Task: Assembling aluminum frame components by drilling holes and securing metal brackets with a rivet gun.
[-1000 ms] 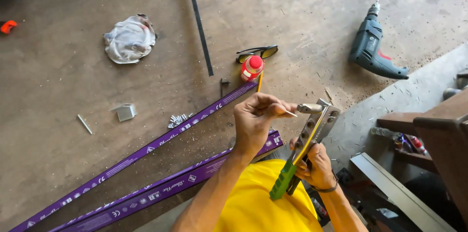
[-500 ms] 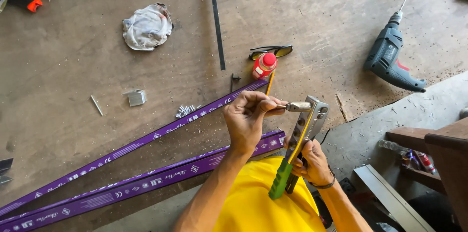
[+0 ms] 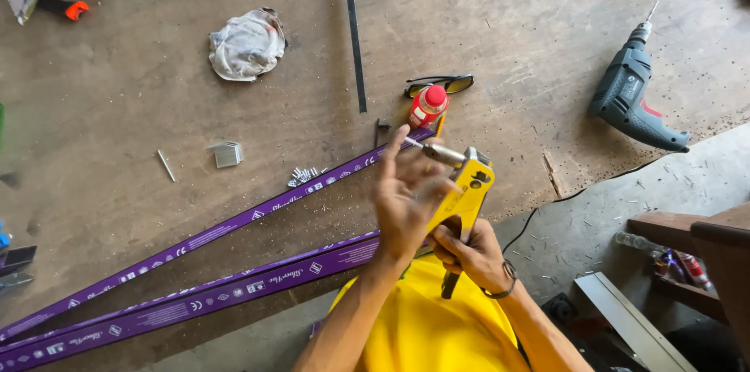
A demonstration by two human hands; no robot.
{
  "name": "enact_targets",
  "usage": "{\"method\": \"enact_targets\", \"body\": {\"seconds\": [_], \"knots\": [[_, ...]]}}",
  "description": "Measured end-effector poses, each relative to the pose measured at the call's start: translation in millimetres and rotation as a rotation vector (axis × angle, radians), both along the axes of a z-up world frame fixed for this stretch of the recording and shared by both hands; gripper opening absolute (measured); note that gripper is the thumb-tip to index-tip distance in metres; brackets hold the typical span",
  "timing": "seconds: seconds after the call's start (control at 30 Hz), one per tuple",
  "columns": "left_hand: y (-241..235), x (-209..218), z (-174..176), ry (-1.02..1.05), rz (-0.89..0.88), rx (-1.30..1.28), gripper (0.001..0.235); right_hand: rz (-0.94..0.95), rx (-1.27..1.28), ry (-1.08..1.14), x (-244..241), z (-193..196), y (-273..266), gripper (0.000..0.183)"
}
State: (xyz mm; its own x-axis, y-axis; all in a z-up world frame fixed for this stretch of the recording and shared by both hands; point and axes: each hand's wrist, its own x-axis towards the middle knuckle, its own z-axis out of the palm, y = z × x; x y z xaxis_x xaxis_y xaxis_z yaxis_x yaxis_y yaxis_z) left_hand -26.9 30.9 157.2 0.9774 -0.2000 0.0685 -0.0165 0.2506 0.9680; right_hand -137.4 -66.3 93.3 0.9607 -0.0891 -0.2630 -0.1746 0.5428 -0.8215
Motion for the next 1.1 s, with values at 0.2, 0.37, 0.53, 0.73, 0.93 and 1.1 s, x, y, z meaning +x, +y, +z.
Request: {"method": "enact_targets", "body": {"seconds": [0.2, 0.37, 0.53, 0.73, 0.93, 1.1], "knots": [[54, 27, 0, -0.004, -0.431, 0.105, 0.115, 0.319, -0.214, 0.072, 37, 57, -8, 0.019], [36, 27, -14, 0.019, -0.353, -0.043, 0.116, 0.326, -0.301, 0.076, 43, 16, -29, 0.021], [-9, 10, -38, 0.049, -0.418, -0.235, 0.123, 0.168, -0.248, 0.001, 18, -21, -59, 0.029], [5, -7, -146, -0.087, -0.837, 0.917, 0.091, 0.097, -0.952, 0.183, -64, -18, -117, 0.025], [2, -15, -190, -0.006, -0.947, 0.907, 0.072, 0.09, -0.879, 0.531, -144, -56, -112, 0.007], [-7, -3, -164, 0.118, -1.026, 0.849, 0.046, 0.172, -0.824, 0.642, -161, -49, -100, 0.005]]}}
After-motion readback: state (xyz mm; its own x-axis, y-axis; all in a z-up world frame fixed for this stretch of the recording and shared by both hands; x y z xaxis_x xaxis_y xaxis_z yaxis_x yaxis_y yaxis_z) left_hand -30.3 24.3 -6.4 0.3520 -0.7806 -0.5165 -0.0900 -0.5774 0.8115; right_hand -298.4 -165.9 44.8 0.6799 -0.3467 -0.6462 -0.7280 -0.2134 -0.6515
